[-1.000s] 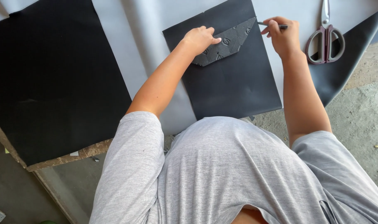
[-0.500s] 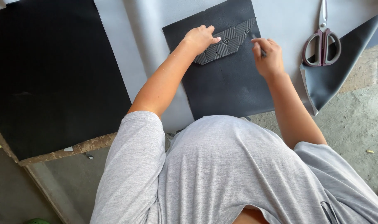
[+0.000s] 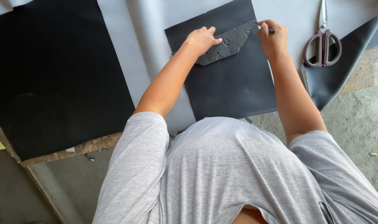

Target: Cutting a large piece of grey fabric with scissors and then tracing a template onto a piece of black fabric using a pen.

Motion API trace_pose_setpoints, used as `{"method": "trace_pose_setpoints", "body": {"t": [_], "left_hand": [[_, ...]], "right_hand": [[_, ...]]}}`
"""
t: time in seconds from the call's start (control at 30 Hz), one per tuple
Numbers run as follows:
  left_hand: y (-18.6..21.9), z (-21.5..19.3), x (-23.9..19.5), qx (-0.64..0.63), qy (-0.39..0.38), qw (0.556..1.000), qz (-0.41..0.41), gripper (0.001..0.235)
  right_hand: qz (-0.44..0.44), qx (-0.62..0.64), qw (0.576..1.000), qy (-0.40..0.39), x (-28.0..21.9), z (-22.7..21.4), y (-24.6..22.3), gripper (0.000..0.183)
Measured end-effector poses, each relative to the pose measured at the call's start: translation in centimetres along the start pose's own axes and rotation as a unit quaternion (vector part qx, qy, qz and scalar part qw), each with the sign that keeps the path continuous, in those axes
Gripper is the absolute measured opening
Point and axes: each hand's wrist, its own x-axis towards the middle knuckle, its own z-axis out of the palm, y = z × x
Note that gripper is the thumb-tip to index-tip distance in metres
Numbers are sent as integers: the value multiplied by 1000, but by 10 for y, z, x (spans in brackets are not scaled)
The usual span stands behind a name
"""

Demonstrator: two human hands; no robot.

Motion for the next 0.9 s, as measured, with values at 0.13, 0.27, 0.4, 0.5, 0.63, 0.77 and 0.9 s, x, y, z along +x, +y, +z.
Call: {"method": "trace_pose_setpoints", "body": {"t": [0.13, 0.27, 0.4, 0.5, 0.63, 0.77, 0.9], "left_hand": [[1, 1, -1, 6, 2, 1000, 0, 99], [1, 12, 10, -22, 16, 1000, -11, 95], [21, 16, -10, -130, 72, 986, -80, 95], [56, 76, 8, -198, 211, 938, -192, 97], [126, 70, -43, -469, 142, 859, -148, 75], [143, 48, -72, -386, 210, 881, -176, 35], [104, 63, -69, -224, 197, 914, -273, 72]], "right_hand": [[-6, 6, 1000, -8, -13, 7, 0, 32], [40, 21, 997, -61, -61, 17, -20, 29], [34, 79, 996, -26, -110, 7, -64, 30], [-9, 107, 993, 52, -116, -10, -59, 32], [58, -43, 996, 45, -136, -4, -42, 23], [123, -196, 972, -44, -150, 28, -37, 35], [119, -175, 977, -20, -145, 37, -50, 31]]}}
